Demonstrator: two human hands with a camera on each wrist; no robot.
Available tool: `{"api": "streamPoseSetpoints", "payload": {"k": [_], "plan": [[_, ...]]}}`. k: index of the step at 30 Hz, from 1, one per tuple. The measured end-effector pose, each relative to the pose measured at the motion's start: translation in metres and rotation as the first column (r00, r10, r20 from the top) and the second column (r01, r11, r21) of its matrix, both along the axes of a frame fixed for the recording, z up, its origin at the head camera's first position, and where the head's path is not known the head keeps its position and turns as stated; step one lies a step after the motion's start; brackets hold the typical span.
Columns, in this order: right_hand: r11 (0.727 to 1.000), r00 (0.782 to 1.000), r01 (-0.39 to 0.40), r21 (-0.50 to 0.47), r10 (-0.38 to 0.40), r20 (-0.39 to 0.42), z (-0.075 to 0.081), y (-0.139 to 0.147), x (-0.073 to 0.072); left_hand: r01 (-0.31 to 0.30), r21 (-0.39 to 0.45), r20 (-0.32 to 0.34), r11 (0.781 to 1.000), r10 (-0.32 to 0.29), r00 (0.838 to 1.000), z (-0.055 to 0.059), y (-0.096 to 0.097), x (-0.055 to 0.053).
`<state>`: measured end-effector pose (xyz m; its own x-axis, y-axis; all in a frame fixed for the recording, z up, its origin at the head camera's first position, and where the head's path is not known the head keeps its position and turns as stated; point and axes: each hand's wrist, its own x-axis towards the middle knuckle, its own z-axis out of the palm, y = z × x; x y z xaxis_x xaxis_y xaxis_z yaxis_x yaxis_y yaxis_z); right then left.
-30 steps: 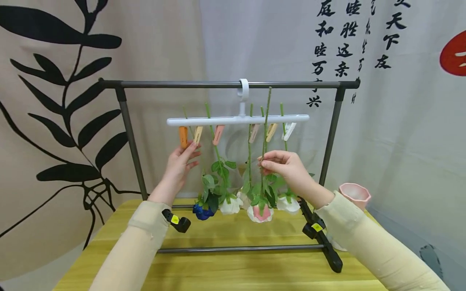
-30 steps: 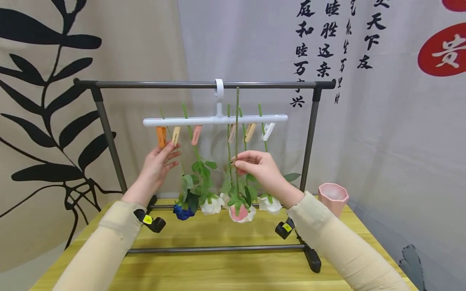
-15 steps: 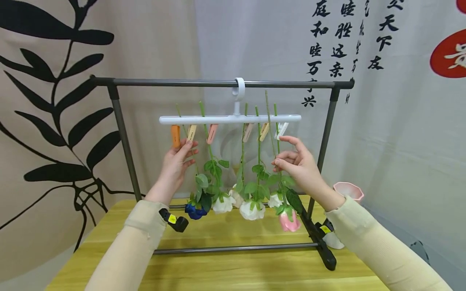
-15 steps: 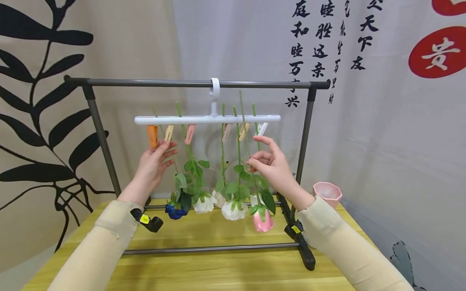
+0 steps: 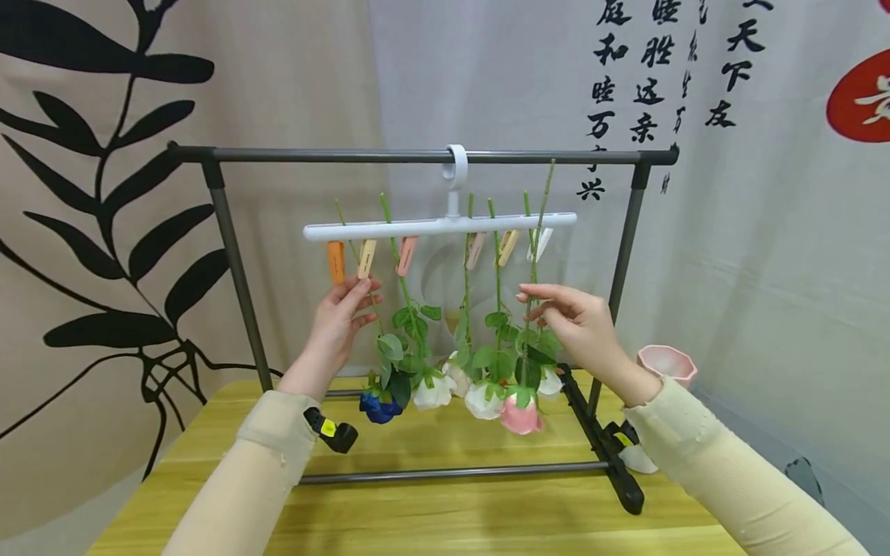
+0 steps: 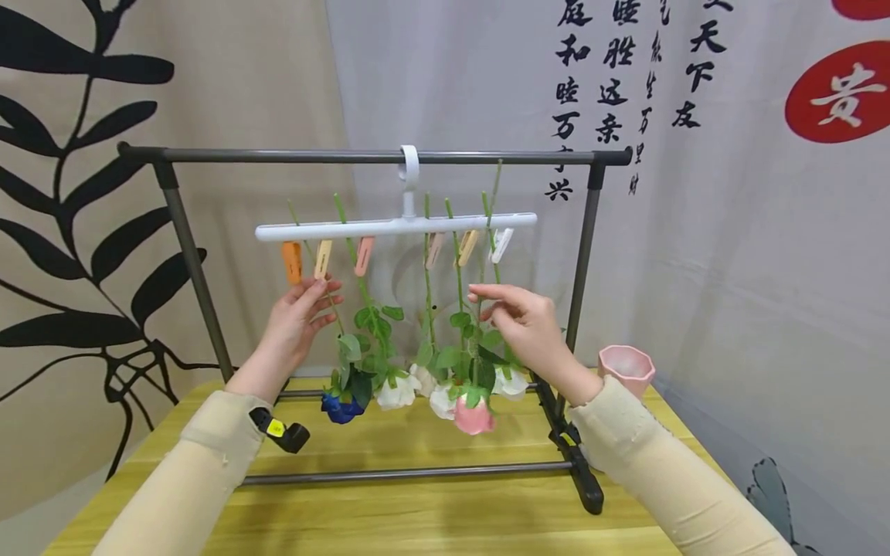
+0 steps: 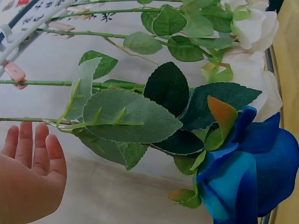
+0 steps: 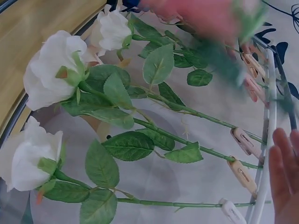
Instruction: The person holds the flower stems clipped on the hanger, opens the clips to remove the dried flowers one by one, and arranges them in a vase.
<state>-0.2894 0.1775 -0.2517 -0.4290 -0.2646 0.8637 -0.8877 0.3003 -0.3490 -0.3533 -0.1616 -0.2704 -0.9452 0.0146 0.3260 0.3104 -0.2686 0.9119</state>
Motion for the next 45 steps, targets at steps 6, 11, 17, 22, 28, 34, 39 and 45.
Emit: {"api": "streamPoseSetpoints", "payload": {"k": [6, 11, 17, 22, 28, 34, 39, 45], "plan": [[0.996, 0.964, 0.09, 0.022, -0.082, -0.254, 0.01, 0.0, -0.001, 0.012, -0.01, -0.007, 1.0, -0.013, 1.0, 0.002, 0.001, 0.001], [0.988, 0.925, 0.152, 0.015, -0.137, -0.354, 0.015, 0.002, 0.001, 0.01, 0.005, -0.009, 1.0, -0.01, 1.0, 0.003, 0.001, 0.001], [0.961, 0.85, 0.273, 0.035, -0.225, -0.476, 0.017, 0.013, 0.002, 0.007, 0.042, -0.012, 0.999, -0.006, 1.0, 0.006, 0.002, 0.002], [0.93, 0.771, 0.368, 0.025, -0.29, -0.567, 0.017, 0.028, 0.002, 0.018, 0.079, -0.01, 0.997, -0.017, 1.0, 0.007, 0.004, 0.002], [0.917, 0.789, 0.394, 0.068, -0.299, -0.536, 0.018, 0.04, 0.003, 0.021, 0.104, -0.006, 0.994, -0.021, 1.0, 0.008, 0.003, 0.003], [0.922, 0.816, 0.384, 0.052, -0.312, -0.487, 0.018, 0.046, -0.001, 0.029, 0.109, -0.012, 0.994, -0.028, 1.0, 0.009, -0.003, 0.002], [0.927, 0.832, 0.375, -0.004, -0.338, -0.439, 0.018, 0.052, -0.002, 0.03, 0.107, -0.008, 0.994, -0.03, 1.0, 0.009, -0.004, 0.0], [0.932, 0.86, 0.358, -0.06, -0.354, -0.369, 0.017, 0.058, -0.002, 0.032, 0.116, -0.005, 0.993, -0.032, 0.999, 0.009, -0.001, -0.001]]}}
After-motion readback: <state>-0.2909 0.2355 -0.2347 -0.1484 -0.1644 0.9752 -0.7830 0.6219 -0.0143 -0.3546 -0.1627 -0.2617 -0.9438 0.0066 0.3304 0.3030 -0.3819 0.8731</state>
